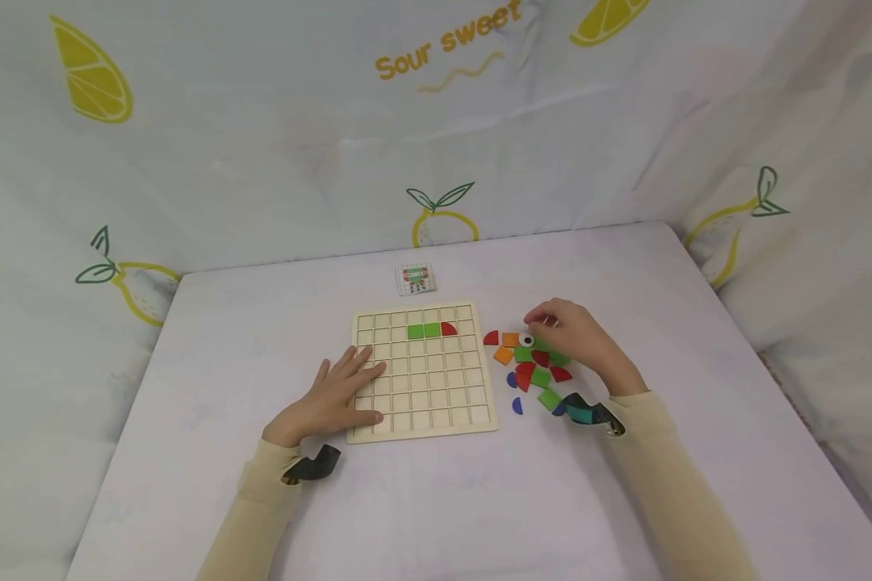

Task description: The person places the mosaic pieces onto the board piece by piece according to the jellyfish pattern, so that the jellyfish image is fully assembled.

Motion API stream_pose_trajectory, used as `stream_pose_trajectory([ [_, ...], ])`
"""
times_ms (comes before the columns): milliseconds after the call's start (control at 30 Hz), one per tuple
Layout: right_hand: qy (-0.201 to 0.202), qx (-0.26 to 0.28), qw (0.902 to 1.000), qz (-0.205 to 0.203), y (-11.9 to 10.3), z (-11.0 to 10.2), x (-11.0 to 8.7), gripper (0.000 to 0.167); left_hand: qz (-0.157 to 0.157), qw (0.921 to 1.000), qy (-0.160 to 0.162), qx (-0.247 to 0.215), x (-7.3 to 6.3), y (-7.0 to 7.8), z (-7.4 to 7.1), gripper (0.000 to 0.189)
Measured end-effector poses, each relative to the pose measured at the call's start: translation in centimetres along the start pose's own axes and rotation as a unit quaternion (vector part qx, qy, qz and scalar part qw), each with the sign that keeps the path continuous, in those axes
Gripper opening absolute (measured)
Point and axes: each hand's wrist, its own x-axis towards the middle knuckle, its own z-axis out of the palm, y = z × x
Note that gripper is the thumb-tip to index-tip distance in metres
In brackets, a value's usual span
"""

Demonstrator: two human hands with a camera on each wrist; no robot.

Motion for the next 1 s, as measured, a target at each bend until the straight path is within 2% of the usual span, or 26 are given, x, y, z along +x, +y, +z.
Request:
stream_pose_trajectory([
  [167, 0.007, -0.012, 0.9999, 0.006, 1.2, -0.2, -0.8, 0.026, -0.001, 1.0000, -0.001, 0.000, 0.0, 0.1, -0.1, 0.084],
  [567, -0.003, -0.037, 0.9974, 0.061, 3.1, -0.7, -3.0, 0.031, -0.003, 1.0000, 0.000, 0.000, 0.0, 0.2, -0.2, 0.083],
  [1000, 0.013, -0.039, 0.9968, 0.069, 3.7, 0.2, -4.4, 0.032, -0.002, 1.0000, 0.004, 0.002, 0.1, -0.1, 0.1, 0.083],
])
